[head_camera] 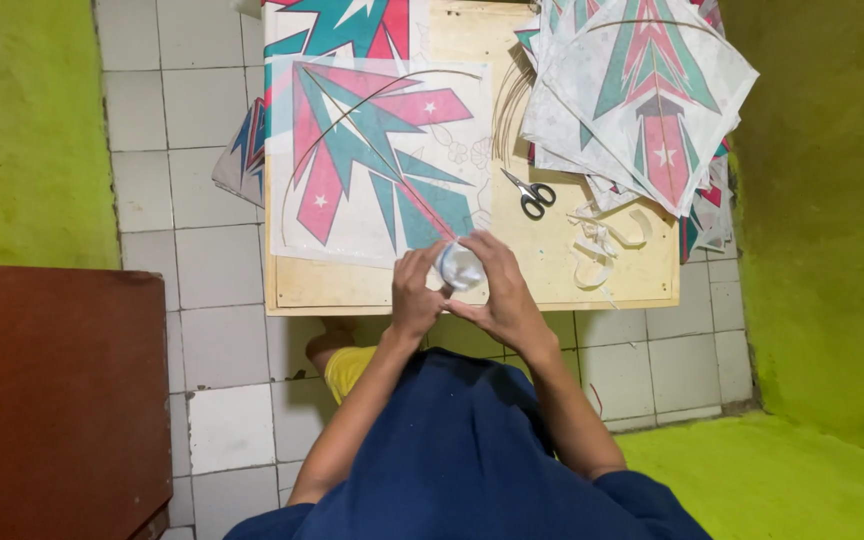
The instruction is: Assembling a kite by applying glue to the paper edges and folding them over the bamboo frame.
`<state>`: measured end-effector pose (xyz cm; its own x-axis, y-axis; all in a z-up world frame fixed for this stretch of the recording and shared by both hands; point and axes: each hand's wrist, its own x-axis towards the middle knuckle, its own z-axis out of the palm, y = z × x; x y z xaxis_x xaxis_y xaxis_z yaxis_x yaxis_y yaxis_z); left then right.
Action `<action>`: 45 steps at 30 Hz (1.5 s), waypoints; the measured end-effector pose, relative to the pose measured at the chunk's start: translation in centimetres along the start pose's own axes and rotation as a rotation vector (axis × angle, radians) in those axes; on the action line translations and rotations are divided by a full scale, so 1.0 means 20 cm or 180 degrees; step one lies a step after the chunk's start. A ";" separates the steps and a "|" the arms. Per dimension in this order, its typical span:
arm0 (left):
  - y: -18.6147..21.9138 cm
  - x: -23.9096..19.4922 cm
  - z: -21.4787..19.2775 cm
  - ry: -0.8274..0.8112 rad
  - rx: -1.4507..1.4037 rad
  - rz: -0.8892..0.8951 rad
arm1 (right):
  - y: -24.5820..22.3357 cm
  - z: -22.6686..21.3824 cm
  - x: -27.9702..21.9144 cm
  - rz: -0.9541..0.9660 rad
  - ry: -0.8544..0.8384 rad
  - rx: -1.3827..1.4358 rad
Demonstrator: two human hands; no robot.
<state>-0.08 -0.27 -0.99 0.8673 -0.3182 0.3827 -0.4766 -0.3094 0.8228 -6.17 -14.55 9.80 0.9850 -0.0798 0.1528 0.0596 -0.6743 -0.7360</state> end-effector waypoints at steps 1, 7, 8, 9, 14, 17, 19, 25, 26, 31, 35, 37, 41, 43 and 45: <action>-0.01 0.00 0.01 -0.0005 0.0001 0.0001 | 0.04 0.04 -0.01 0.0004 0.0003 0.0002; -0.13 -0.11 0.13 -0.0570 0.0070 -0.0024 | 0.16 0.13 -0.10 0.0411 0.0356 -0.0021; -0.15 -0.12 0.14 -0.0830 0.0194 -0.0092 | 0.16 0.11 -0.11 0.0685 0.0251 0.0015; -0.16 -0.14 0.15 -0.1091 0.0318 -0.0161 | 0.16 0.10 -0.11 0.0958 0.0146 0.0052; -0.19 -0.05 -0.03 -0.2225 0.0823 -0.0676 | 0.53 0.08 -0.11 0.1727 0.0461 -0.0290; -0.36 -0.11 -0.14 -0.2543 0.1303 -0.0922 | 0.75 0.12 -0.15 0.1928 0.0655 -0.0561; -0.48 -0.14 -0.21 -0.2624 0.1563 -0.1031 | 0.89 0.16 -0.16 0.1956 0.0717 -0.0704; -0.60 -0.12 -0.38 -0.3200 0.2180 -0.1578 | 0.89 0.18 -0.17 0.2017 0.0574 -0.1178; -0.55 -0.08 -0.41 -0.3208 0.2147 -0.1443 | 0.85 0.17 -0.17 0.1920 0.0734 -0.1272; -0.48 0.05 -0.47 -0.3349 0.2290 -0.0714 | 0.72 0.41 -0.18 0.0697 0.2072 -0.1527; -0.56 0.03 -0.50 -0.3767 0.2376 -0.0392 | 0.59 0.87 -0.23 0.0515 0.1737 -0.0614; -0.59 0.03 -0.53 -0.3876 0.2391 -0.0136 | 0.52 1.08 -0.24 0.0672 0.1542 -0.0678; -0.62 0.03 -0.58 -0.4041 0.2412 0.0237 | 0.33 1.18 -0.13 0.1321 0.0681 -0.0644; -0.66 0.05 -0.56 -0.4129 0.2419 0.0421 | 0.30 1.22 -0.09 0.1633 0.0386 -0.0654; -0.71 -0.01 -0.55 -0.4221 0.2494 0.0408 | 0.32 1.31 -0.11 0.1382 0.0654 -0.1392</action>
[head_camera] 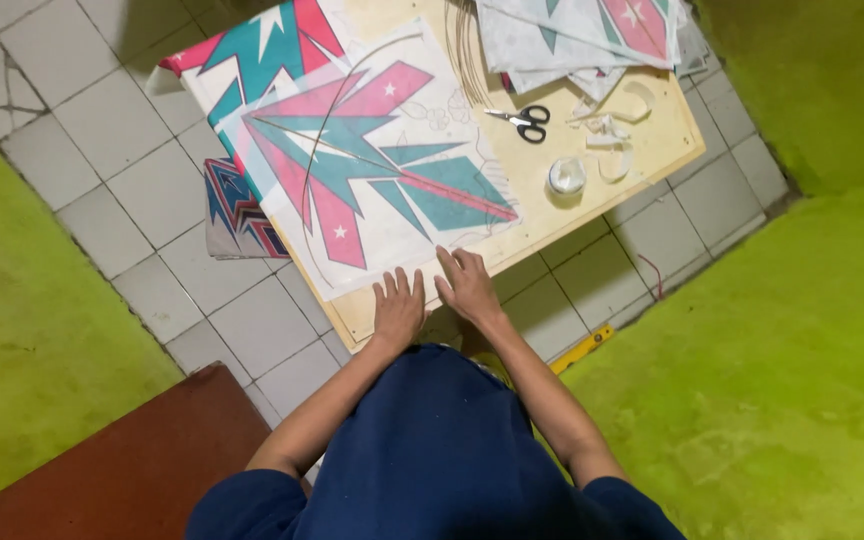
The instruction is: Assembling a kite by applying glue to the paper edges and folding them over the bamboo frame.
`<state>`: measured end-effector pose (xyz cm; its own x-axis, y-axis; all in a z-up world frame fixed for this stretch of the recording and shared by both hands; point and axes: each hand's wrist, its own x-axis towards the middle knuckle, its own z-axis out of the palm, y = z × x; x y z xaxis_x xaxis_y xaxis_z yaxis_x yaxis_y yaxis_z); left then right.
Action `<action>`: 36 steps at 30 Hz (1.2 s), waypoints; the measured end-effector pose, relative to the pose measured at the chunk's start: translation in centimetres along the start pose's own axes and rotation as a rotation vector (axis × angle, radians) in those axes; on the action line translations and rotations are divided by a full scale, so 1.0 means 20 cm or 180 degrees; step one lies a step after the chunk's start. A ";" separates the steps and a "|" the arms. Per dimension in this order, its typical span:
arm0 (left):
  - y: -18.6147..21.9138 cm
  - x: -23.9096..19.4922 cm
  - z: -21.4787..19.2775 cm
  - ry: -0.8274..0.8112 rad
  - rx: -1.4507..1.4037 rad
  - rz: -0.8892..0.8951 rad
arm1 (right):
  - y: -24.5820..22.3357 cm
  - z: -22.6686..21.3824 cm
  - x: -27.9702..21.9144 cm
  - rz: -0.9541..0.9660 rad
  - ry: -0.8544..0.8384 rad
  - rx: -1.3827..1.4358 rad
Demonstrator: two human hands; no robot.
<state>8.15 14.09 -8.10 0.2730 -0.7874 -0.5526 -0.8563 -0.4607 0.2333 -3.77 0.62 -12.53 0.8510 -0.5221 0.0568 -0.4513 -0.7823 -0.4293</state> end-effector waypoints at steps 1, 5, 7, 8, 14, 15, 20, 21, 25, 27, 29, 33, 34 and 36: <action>0.00 -0.02 -0.01 -0.0034 0.0001 0.0035 | -0.03 -0.01 0.00 0.0047 -0.0014 -0.0006; 0.00 -0.03 -0.02 -0.0118 0.0124 0.0103 | -0.12 -0.01 0.00 0.0226 -0.0131 -0.0308; -0.01 -0.03 0.01 -0.0162 0.0155 0.0130 | -0.15 0.00 0.00 0.0275 -0.0107 -0.0439; -0.02 -0.03 0.03 -0.0189 0.0200 0.0162 | -0.17 0.01 0.00 0.0276 -0.0028 -0.0520; -0.10 0.00 0.18 -0.0045 0.0395 0.0339 | -0.21 0.07 -0.01 0.0419 0.0062 -0.0734; -0.10 0.00 0.18 -0.0001 0.0453 0.0384 | -0.22 0.08 0.00 0.0456 0.0066 -0.0779; -0.10 -0.07 0.09 0.0117 0.0529 0.0463 | -0.27 0.09 -0.01 0.0511 0.0003 -0.0884; -0.11 -0.07 0.10 0.0154 0.0554 0.0472 | -0.26 0.10 -0.01 0.0540 -0.0013 -0.0888; -0.11 -0.10 0.09 0.0196 0.0670 0.0537 | -0.26 0.10 -0.01 0.0784 0.0080 -0.0791; -0.11 -0.10 0.07 0.0158 0.0618 0.0573 | -0.26 0.11 -0.01 0.0797 0.0060 -0.0838; -0.12 -0.10 0.07 0.0138 0.0631 0.0579 | -0.30 0.10 -0.01 0.0693 -0.0015 -0.0870; -0.13 -0.10 0.07 0.0137 0.0627 0.0610 | -0.33 0.03 0.00 0.0809 -0.0117 -0.0932; -0.13 -0.11 0.05 0.0144 0.0631 0.0617 | -0.31 0.02 0.00 0.0813 -0.0109 -0.0937; -0.13 -0.13 0.01 0.0080 0.0489 0.0619 | -0.29 0.01 0.00 0.1103 -0.0149 -0.0936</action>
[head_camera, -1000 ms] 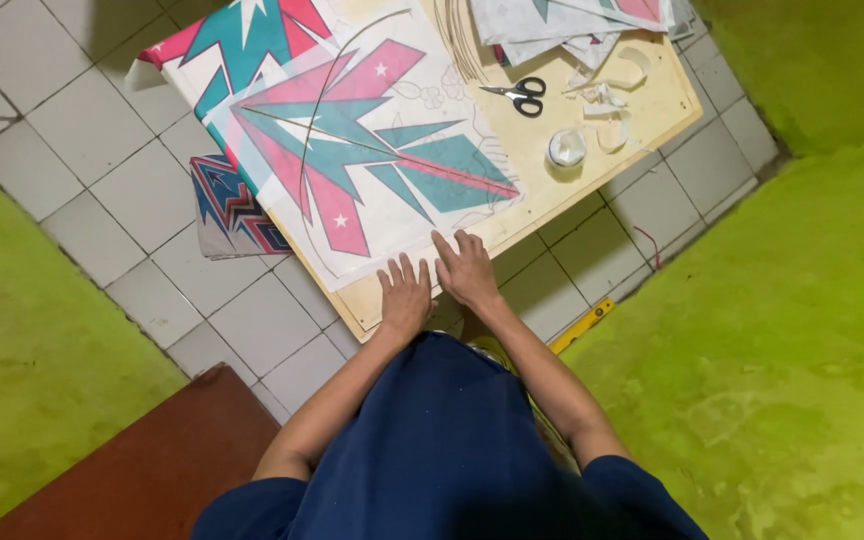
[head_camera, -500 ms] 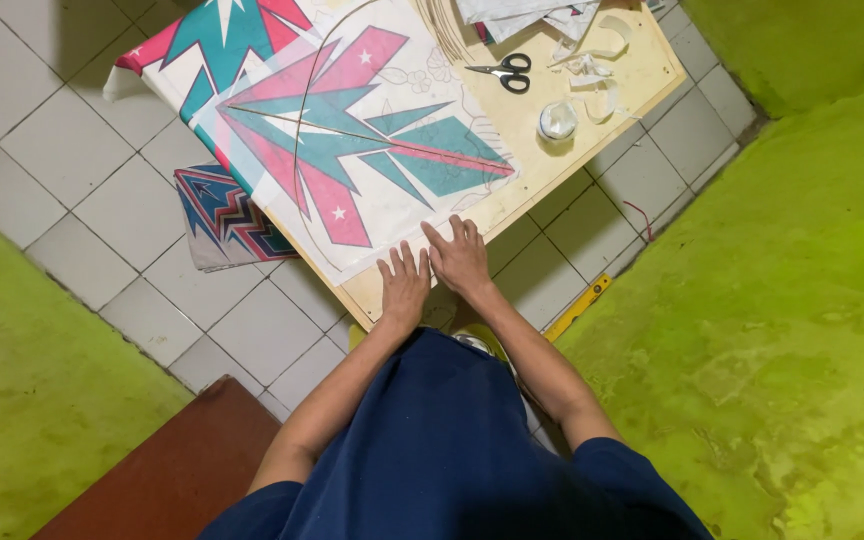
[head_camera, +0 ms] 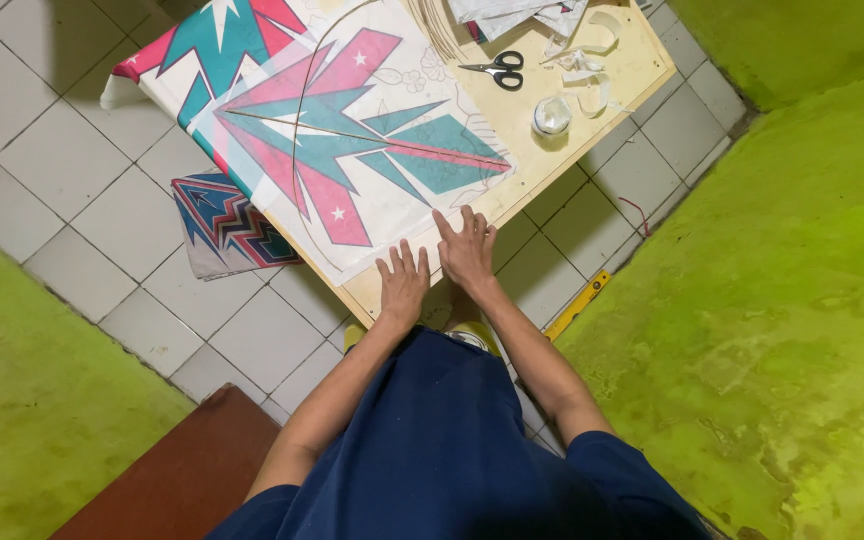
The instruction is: Assembling a kite by applying glue to the paper edges and folding them over the bamboo frame.
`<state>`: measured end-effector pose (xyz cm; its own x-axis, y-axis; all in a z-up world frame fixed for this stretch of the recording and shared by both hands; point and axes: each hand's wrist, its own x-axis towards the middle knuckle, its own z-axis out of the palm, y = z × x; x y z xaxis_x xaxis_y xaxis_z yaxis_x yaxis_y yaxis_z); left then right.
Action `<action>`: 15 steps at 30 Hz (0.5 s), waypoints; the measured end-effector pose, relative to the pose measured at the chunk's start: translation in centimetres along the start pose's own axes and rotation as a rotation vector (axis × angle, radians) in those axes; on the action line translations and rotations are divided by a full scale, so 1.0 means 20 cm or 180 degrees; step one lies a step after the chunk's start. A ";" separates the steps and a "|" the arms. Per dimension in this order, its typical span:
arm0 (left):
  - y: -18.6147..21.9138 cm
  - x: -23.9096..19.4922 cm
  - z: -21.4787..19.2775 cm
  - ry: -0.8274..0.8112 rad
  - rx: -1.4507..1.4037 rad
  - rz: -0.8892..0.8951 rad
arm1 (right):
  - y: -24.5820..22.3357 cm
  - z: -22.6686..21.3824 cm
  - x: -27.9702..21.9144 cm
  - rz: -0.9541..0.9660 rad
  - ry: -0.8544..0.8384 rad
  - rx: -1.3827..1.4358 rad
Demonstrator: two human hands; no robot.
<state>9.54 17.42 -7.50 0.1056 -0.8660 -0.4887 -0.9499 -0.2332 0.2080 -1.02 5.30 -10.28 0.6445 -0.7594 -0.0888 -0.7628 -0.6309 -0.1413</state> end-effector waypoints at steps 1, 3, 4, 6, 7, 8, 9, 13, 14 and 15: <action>0.00 0.01 0.02 0.0001 0.0004 0.0004 | -0.01 0.00 0.00 0.0005 0.0003 0.0001; 0.00 0.03 0.05 0.0042 0.0055 -0.0011 | -0.02 0.01 -0.01 -0.0202 0.0006 -0.0065; 0.00 0.03 0.04 0.0046 0.0056 -0.0010 | -0.02 0.01 -0.02 -0.0201 0.0010 -0.0067; 0.00 0.02 0.02 0.0076 0.0077 -0.0017 | -0.02 0.02 -0.03 -0.0424 -0.0003 -0.0213; 0.00 0.02 0.04 0.0081 0.0085 -0.0015 | -0.02 -0.02 -0.03 -0.0421 0.0005 -0.0211; 0.00 0.03 0.06 0.0063 0.0057 -0.0006 | -0.01 -0.05 -0.03 -0.0188 -0.0098 -0.0114; 0.00 0.04 0.07 0.0051 0.0034 0.0005 | -0.01 -0.08 -0.02 0.0047 -0.0194 -0.0016; -0.01 0.07 0.13 0.0129 0.0024 0.0002 | -0.03 -0.09 -0.02 0.0159 -0.0160 -0.0039; 0.00 0.06 0.12 0.0157 0.0069 -0.0015 | -0.04 -0.08 -0.03 -0.0098 -0.0156 -0.0078; -0.01 0.06 0.11 0.0192 0.0125 -0.0032 | -0.05 -0.07 -0.03 -0.0352 -0.0140 -0.0115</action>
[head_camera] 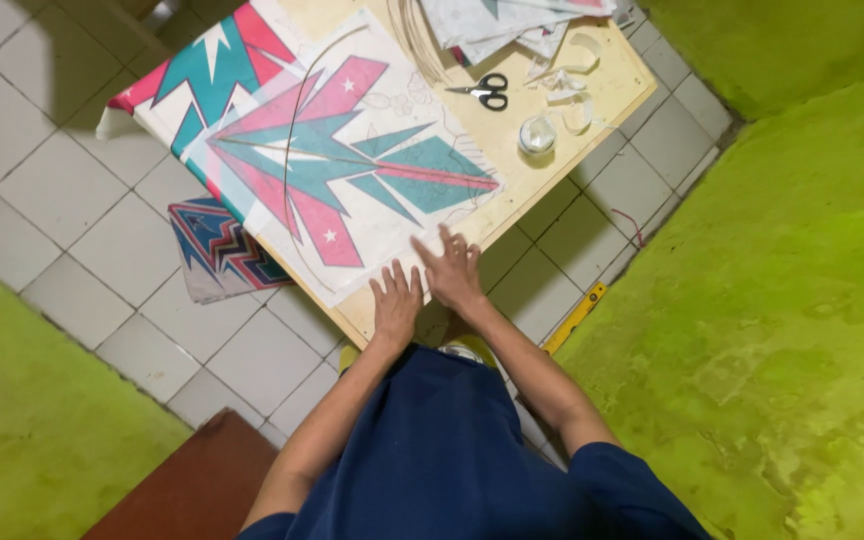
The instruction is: Assembling a kite by applying glue to the paper edges and folding them over the bamboo frame.
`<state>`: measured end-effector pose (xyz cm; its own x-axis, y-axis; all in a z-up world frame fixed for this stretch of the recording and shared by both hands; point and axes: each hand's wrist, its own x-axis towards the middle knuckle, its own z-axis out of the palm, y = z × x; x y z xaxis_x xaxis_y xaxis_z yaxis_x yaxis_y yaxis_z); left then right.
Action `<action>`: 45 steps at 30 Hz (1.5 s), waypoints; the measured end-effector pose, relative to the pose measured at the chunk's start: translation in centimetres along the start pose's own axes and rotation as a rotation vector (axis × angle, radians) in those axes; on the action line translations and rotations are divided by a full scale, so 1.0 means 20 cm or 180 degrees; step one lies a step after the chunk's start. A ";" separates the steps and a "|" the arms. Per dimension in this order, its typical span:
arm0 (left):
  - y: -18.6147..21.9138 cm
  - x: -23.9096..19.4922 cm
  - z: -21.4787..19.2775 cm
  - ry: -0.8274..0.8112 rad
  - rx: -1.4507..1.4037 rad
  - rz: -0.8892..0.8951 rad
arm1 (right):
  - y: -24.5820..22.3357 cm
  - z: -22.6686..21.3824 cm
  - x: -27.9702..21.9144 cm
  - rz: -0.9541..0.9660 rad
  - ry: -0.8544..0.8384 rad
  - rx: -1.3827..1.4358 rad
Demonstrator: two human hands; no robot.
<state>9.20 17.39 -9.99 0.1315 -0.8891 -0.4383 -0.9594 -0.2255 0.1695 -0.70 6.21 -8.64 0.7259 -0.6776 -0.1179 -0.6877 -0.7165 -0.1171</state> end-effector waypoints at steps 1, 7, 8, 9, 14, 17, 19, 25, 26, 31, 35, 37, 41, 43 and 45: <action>0.00 0.03 -0.02 0.0031 0.0009 0.0008 | 0.02 0.00 0.02 0.0004 0.0030 -0.0013; -0.01 0.00 -0.04 -0.0156 -0.0019 -0.0001 | 0.05 -0.04 0.03 0.0453 -0.0298 0.0076; 0.00 0.00 -0.03 -0.0168 -0.0063 0.0005 | 0.06 -0.03 0.04 0.0521 -0.0215 0.0138; 0.00 0.01 -0.02 -0.0179 -0.0107 0.0010 | 0.06 -0.01 0.04 0.0589 -0.0132 0.0201; 0.00 0.00 -0.02 -0.0170 -0.0149 -0.0020 | 0.04 0.05 0.00 -0.0291 0.0258 -0.0242; 0.00 0.00 -0.03 -0.0140 -0.0242 -0.0080 | 0.09 0.03 0.01 -0.0254 0.0120 -0.0394; 0.01 -0.03 -0.02 -0.0162 -0.0310 -0.0114 | 0.11 0.01 0.01 -0.0100 -0.0126 -0.0338; 0.00 -0.01 -0.03 -0.0038 -0.0406 -0.0128 | 0.07 0.04 0.03 -0.0303 -0.0343 0.0135; 0.01 -0.01 -0.03 -0.0058 -0.0330 -0.0146 | 0.06 0.09 0.02 -0.0426 -0.0180 0.0033; 0.01 -0.02 -0.06 -0.0134 -0.0291 -0.0131 | 0.05 -0.07 0.04 -0.0135 -0.0356 -0.0029; 0.01 -0.05 -0.10 -0.0135 -0.0299 -0.0066 | 0.08 -0.20 0.06 0.0597 -0.0866 0.0086; 0.00 -0.05 -0.08 -0.0122 -0.0317 -0.0040 | 0.09 -0.21 0.07 0.0730 -0.0847 0.0058; -0.02 -0.01 0.00 -0.0100 -0.0198 0.0020 | 0.03 -0.24 0.08 0.0588 -0.0785 0.0008; -0.02 0.00 0.01 -0.0081 -0.0178 0.0074 | 0.04 -0.17 0.07 0.0442 -0.0793 0.0057; -0.02 0.00 0.03 0.0090 -0.0160 0.0084 | 0.10 0.00 0.04 -0.0118 0.0049 -0.0546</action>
<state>9.50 17.73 -10.66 0.1141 -0.9058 -0.4081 -0.9489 -0.2210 0.2251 -1.43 4.19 -8.99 0.7516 -0.6518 -0.1014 -0.6506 -0.7579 0.0490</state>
